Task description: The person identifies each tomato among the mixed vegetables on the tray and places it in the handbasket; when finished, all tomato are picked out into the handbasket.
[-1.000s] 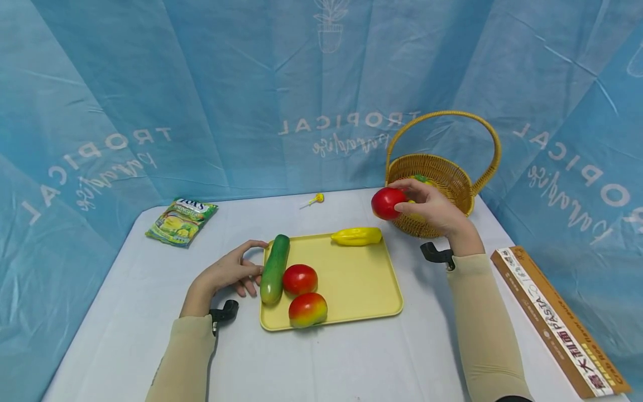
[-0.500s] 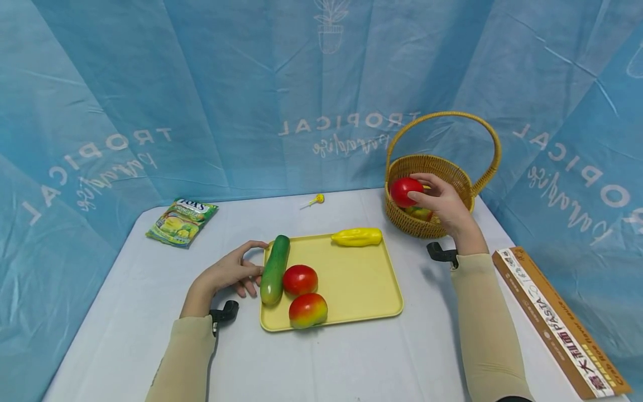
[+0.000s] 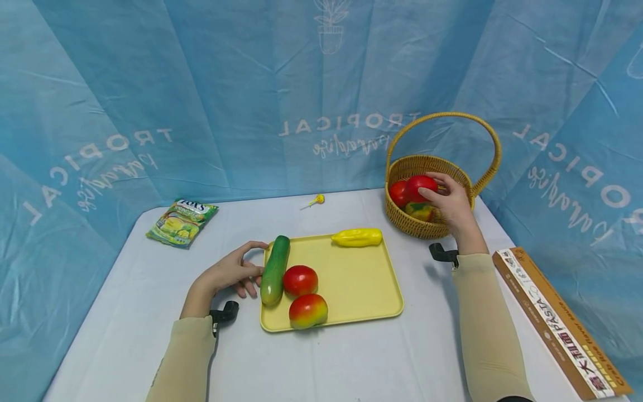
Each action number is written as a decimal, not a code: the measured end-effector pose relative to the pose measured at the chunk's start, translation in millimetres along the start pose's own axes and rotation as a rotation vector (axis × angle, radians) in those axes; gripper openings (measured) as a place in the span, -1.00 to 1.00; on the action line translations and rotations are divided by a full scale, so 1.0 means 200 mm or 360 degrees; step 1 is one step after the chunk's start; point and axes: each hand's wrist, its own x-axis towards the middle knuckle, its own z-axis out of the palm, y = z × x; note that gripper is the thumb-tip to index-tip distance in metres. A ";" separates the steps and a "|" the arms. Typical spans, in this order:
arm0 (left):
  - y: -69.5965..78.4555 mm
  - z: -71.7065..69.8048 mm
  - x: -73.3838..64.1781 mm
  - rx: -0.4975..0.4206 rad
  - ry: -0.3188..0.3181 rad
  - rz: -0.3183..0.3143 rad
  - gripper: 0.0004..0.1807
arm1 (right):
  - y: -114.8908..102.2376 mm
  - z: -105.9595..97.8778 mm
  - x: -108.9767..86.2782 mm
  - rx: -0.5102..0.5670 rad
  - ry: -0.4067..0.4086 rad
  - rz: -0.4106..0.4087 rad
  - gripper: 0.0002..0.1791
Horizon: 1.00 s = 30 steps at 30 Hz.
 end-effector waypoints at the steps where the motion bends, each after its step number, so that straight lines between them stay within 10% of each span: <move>1: 0.00 0.00 0.00 -0.0002 -0.0001 -0.0002 -0.22 | 0.00 0.00 0.00 -0.0001 0.0026 0.0009 -0.21; 30: 0.00 0.00 -0.01 -0.0002 -0.0001 0.0005 -0.23 | 0.02 -0.01 0.02 -0.0124 0.0249 0.0028 -0.37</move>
